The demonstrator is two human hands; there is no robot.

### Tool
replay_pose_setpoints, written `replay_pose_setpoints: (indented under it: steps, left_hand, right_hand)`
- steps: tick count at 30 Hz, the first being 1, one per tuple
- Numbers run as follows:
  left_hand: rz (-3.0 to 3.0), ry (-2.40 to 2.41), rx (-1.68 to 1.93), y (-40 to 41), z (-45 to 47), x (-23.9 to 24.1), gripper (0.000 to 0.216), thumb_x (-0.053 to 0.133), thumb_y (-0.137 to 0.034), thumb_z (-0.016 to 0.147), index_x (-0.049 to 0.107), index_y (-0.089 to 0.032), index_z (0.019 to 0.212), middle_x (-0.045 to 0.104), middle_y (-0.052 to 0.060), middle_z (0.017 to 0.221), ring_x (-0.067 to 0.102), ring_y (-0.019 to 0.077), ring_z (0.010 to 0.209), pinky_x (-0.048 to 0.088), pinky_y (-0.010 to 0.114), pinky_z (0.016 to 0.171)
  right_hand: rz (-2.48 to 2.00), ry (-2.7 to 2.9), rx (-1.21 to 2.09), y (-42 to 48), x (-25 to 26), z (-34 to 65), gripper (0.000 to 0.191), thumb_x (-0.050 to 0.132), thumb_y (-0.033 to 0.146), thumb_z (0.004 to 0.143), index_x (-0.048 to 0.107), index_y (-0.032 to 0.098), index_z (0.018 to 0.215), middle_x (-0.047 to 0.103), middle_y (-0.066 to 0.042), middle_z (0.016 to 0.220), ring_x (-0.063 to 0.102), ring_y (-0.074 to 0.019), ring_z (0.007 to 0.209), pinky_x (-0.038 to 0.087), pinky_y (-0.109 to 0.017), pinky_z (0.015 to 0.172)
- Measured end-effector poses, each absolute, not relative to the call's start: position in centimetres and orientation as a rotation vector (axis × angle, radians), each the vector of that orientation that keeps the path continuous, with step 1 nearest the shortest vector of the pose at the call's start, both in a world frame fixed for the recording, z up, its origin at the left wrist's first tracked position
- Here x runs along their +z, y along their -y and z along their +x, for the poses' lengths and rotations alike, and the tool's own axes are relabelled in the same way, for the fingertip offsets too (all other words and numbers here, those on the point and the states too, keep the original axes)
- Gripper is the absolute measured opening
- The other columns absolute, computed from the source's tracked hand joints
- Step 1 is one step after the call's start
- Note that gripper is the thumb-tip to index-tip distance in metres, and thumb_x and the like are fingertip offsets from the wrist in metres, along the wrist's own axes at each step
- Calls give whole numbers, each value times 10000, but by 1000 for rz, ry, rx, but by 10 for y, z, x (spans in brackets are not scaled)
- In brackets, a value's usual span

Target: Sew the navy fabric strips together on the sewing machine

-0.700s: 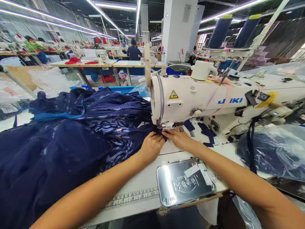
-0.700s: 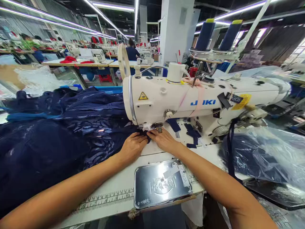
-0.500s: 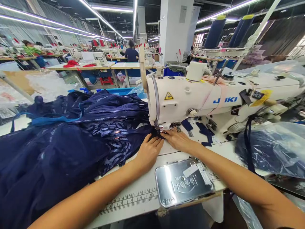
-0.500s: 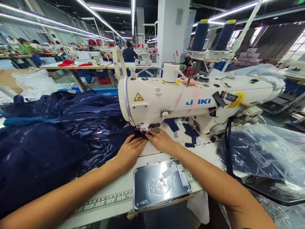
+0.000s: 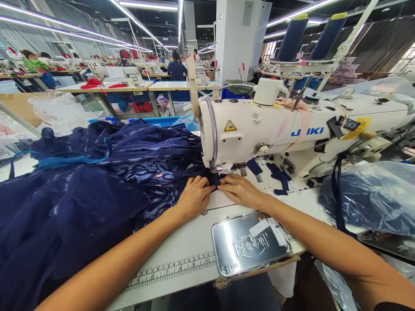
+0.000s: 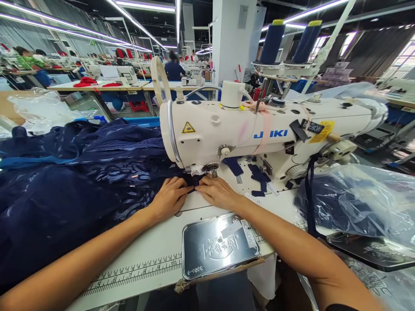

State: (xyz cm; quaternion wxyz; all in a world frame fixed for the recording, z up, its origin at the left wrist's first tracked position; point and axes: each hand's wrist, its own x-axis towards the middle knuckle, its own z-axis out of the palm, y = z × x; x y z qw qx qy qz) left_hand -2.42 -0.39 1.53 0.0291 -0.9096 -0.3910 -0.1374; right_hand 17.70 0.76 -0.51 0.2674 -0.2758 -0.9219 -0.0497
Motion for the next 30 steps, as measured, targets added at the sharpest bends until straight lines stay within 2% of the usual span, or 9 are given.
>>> replay_pose_setpoints:
  steps: [3, 6, 10, 15, 30]
  left_hand:
    - [-2836, 1224, -387, 4, -25, 14, 339, 437, -110, 813, 610, -207, 1089, 553, 59, 879, 458, 202, 841, 361, 348, 722]
    - [-2834, 1229, -384, 3, -27, 12, 356, 453, -93, 799, 606, -213, 1096, 555, 71, 968, 462, 218, 908, 372, 354, 740]
    - [-2810, 1151, -369, 4, -27, 10, 367, 442, -62, 791, 597, -178, 1103, 558, 86, 1108, 474, 235, 984, 390, 379, 787]
    - [-2833, 1066, -357, 7, -33, 11, 366, 427, -50, 799, 575, -144, 1119, 577, 70, 1164, 501, 222, 1030, 403, 383, 854]
    - [-2866, 1045, -342, 3, -35, 13, 371, 428, -47, 793, 587, -152, 1112, 567, 75, 1187, 500, 239, 1068, 456, 405, 852]
  right_hand:
    - [-691, 2504, -58, -9, -4, 182, 259, 383, 171, 904, 626, 131, 986, 578, -78, 906, 521, -169, 833, 492, -325, 726]
    - [-666, 2540, -117, -9, -3, 183, 263, 373, 167, 906, 621, 130, 989, 578, -85, 909, 522, -175, 834, 497, -335, 721]
    - [-694, 2566, -246, -8, -2, 179, 271, 358, 115, 894, 624, 128, 947, 578, -97, 918, 515, -195, 878, 499, -352, 740]
    - [-692, 2574, -201, -6, 1, 175, 271, 347, 104, 893, 618, 109, 904, 565, -109, 932, 518, -191, 900, 510, -327, 759]
    - [-684, 2542, -101, -6, -1, 178, 269, 336, 139, 905, 602, 112, 940, 554, -115, 953, 526, -185, 925, 523, -332, 769]
